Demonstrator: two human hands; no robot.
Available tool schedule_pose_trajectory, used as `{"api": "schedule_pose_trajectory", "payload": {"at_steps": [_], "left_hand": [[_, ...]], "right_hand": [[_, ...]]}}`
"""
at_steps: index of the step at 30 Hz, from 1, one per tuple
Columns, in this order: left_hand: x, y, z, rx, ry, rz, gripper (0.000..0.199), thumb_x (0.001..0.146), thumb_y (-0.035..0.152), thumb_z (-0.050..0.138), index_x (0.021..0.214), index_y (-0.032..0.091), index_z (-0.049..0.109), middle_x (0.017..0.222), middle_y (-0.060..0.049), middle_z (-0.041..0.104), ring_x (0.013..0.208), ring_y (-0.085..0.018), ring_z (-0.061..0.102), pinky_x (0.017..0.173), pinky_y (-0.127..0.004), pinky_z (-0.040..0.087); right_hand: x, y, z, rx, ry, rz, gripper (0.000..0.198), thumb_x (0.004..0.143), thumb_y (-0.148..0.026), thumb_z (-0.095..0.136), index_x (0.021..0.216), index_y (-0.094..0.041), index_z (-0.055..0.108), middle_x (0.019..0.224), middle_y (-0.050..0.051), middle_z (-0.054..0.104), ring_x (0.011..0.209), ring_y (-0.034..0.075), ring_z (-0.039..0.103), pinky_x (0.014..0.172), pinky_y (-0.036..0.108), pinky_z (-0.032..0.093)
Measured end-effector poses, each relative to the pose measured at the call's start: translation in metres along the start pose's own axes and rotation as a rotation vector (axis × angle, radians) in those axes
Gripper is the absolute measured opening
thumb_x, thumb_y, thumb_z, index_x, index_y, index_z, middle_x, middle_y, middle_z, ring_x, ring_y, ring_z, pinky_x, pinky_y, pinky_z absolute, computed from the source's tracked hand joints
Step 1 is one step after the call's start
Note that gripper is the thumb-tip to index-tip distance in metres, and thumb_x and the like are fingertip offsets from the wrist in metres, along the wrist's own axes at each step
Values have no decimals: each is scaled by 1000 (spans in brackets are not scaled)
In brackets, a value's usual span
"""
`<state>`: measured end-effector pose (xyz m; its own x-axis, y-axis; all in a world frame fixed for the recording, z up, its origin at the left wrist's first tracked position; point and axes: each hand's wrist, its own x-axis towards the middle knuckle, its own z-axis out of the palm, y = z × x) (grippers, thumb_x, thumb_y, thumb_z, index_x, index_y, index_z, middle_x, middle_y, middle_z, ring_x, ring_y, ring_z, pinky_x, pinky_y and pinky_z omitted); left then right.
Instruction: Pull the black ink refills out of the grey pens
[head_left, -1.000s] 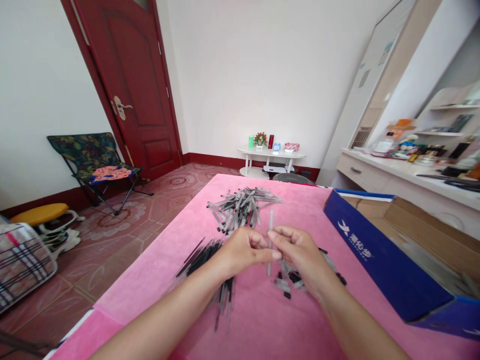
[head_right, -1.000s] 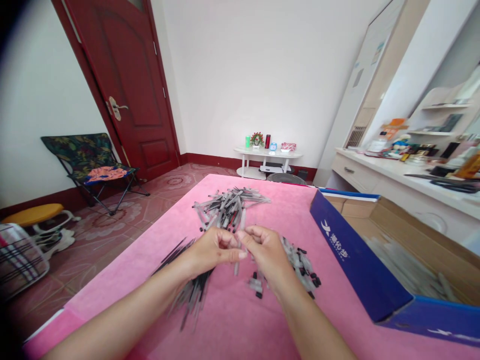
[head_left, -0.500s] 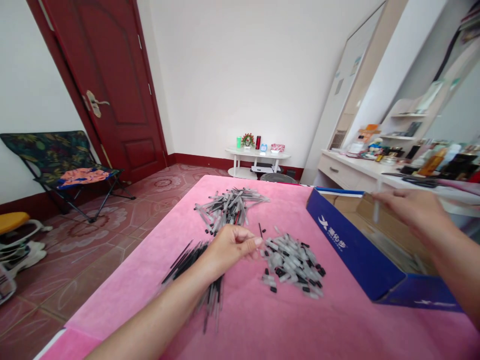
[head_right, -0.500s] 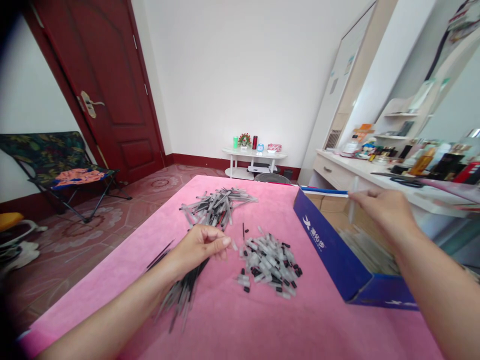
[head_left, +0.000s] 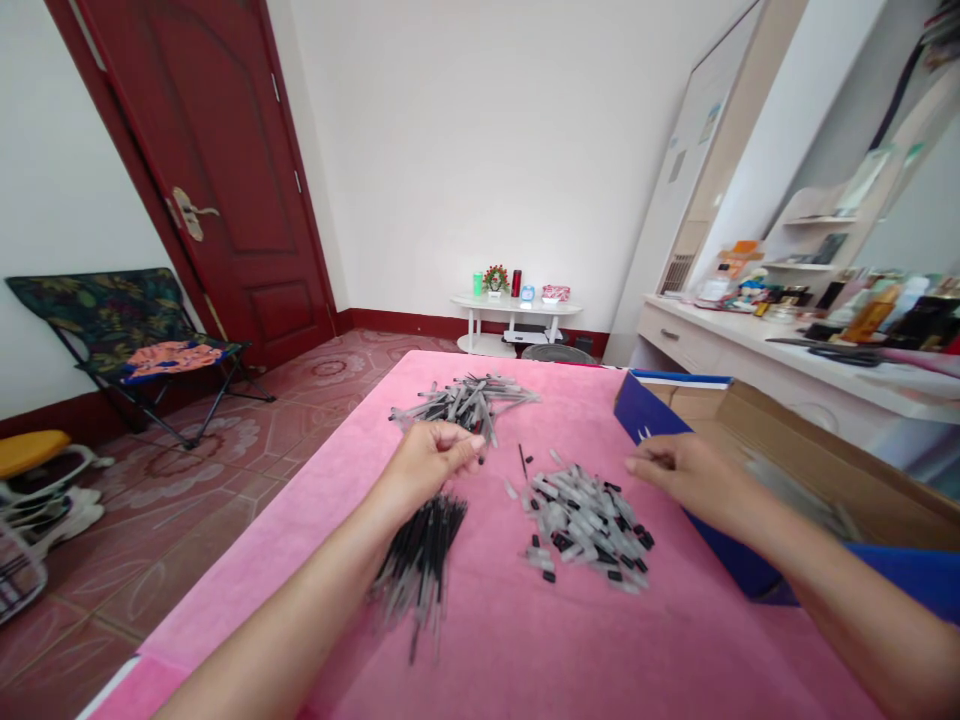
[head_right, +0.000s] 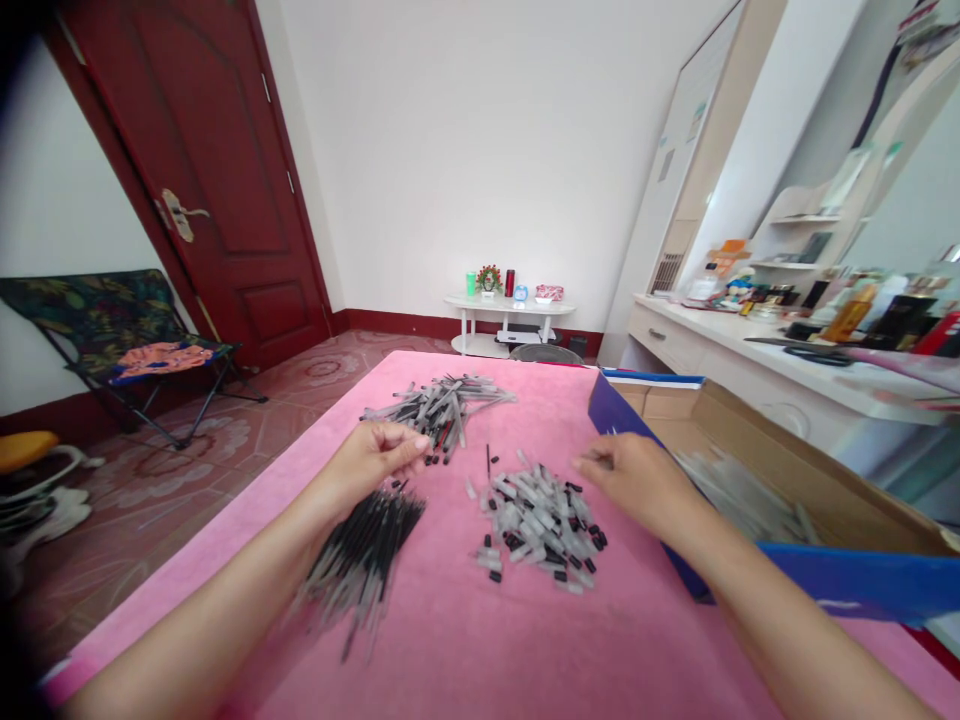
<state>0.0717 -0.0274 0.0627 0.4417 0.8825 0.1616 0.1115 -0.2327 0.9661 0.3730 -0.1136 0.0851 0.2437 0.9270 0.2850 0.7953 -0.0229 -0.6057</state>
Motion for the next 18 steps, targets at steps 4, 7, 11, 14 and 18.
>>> {"api": "schedule_pose_trajectory", "payload": {"at_steps": [4,7,11,14,18], "left_hand": [[20,-28,-48,149,265,59,26,65,39,62,66,13,64,59,-5,63,51,-12,52,50,-20,38],[29,-56,-78,265,323,-38,22,62,35,63,67,14,65,59,-3,62,54,-13,53,50,-20,36],[30,-82,-92,327,321,-123,15,56,30,63,61,17,66,50,0,57,51,-13,49,49,-21,34],[29,-91,-89,346,295,-139,12,54,29,63,54,17,65,48,0,56,52,-14,49,49,-22,33],[28,-98,-85,393,230,-151,14,56,29,60,55,16,66,46,1,55,48,-13,47,48,-21,31]], "right_hand": [[-8,-13,40,-159,-353,-87,22,69,-34,54,55,-18,61,49,0,54,47,12,45,48,24,26],[-6,-26,59,-77,-334,-150,20,71,-31,51,62,-18,62,57,1,59,55,14,50,52,24,30],[-1,-54,96,137,-340,-248,16,70,-25,51,67,-18,65,63,3,62,61,16,52,57,25,35],[3,-77,135,255,-338,-347,21,68,-17,52,82,-20,67,80,6,64,73,18,55,68,28,38],[10,-97,180,267,-273,-372,30,71,-21,54,98,-29,65,82,5,59,76,18,54,71,29,38]]}}
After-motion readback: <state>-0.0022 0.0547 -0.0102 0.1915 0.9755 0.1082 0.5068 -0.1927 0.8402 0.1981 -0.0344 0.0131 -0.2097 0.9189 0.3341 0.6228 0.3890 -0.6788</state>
